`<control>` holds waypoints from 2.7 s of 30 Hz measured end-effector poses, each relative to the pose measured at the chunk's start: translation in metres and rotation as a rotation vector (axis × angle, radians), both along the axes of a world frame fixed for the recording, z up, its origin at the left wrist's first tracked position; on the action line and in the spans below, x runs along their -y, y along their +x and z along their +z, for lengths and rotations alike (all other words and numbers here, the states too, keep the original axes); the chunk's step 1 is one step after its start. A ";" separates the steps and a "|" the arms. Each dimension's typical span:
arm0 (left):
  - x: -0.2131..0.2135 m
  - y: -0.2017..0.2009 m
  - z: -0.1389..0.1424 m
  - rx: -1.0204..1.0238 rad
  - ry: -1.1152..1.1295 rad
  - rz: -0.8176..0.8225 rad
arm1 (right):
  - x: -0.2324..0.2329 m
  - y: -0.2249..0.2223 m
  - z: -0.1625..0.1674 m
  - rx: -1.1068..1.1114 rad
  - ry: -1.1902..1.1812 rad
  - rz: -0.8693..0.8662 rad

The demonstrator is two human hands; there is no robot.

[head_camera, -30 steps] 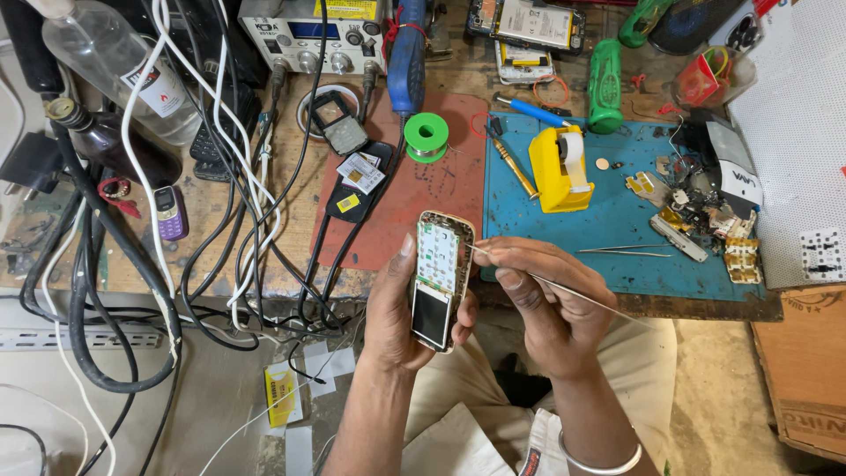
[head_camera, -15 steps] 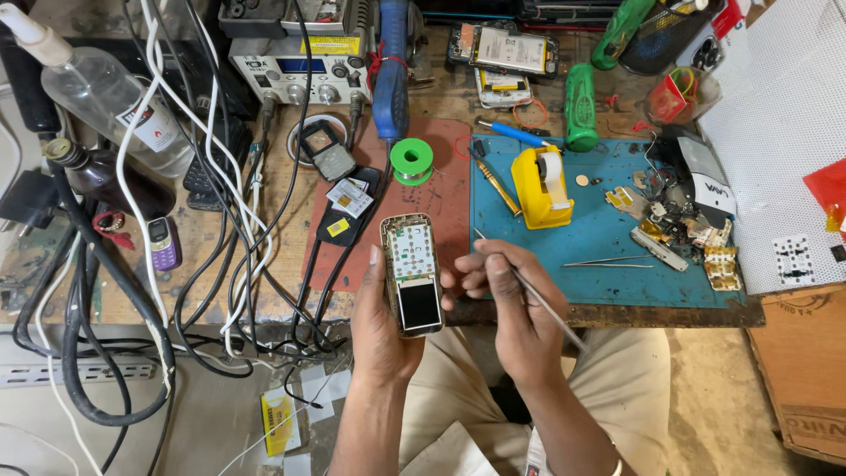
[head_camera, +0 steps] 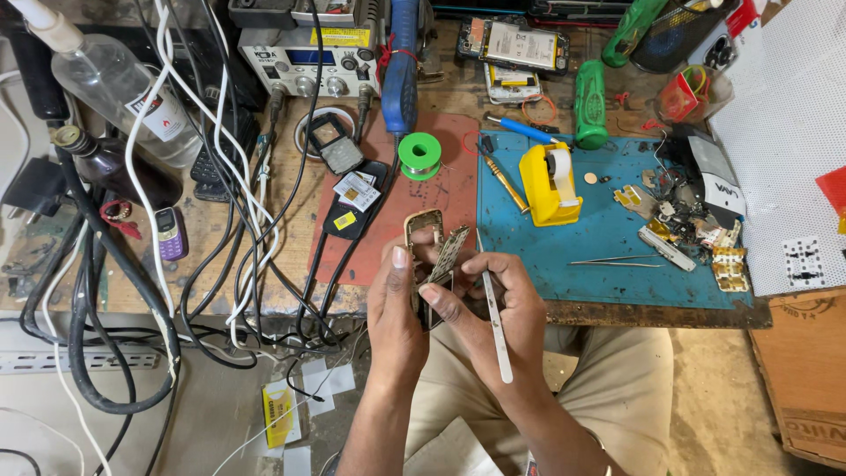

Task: The person disassembles a feature phone, using a metal pry tool to separate the housing and lift the circuit board, then cleans the board and contacts with a brush, and reassembles the phone by seating the board and pressing the keypad and screen assembly back together.

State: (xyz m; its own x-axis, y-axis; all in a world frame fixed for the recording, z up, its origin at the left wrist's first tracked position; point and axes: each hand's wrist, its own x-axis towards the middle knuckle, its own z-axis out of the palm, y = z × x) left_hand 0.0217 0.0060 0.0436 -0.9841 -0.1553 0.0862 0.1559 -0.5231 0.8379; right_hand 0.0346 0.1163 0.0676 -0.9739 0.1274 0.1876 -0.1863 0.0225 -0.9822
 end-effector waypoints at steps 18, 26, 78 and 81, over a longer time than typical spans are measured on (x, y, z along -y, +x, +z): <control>0.003 -0.003 -0.004 0.034 0.087 0.021 | -0.010 -0.008 -0.010 0.015 -0.319 0.069; 0.005 0.000 -0.006 0.019 0.126 0.041 | -0.014 -0.005 -0.013 0.027 -0.379 0.069; 0.010 -0.008 -0.001 0.095 0.117 0.049 | -0.019 -0.021 -0.018 0.250 -0.669 0.202; 0.006 -0.009 -0.004 0.033 0.040 0.075 | -0.020 -0.020 -0.022 0.227 -0.643 0.220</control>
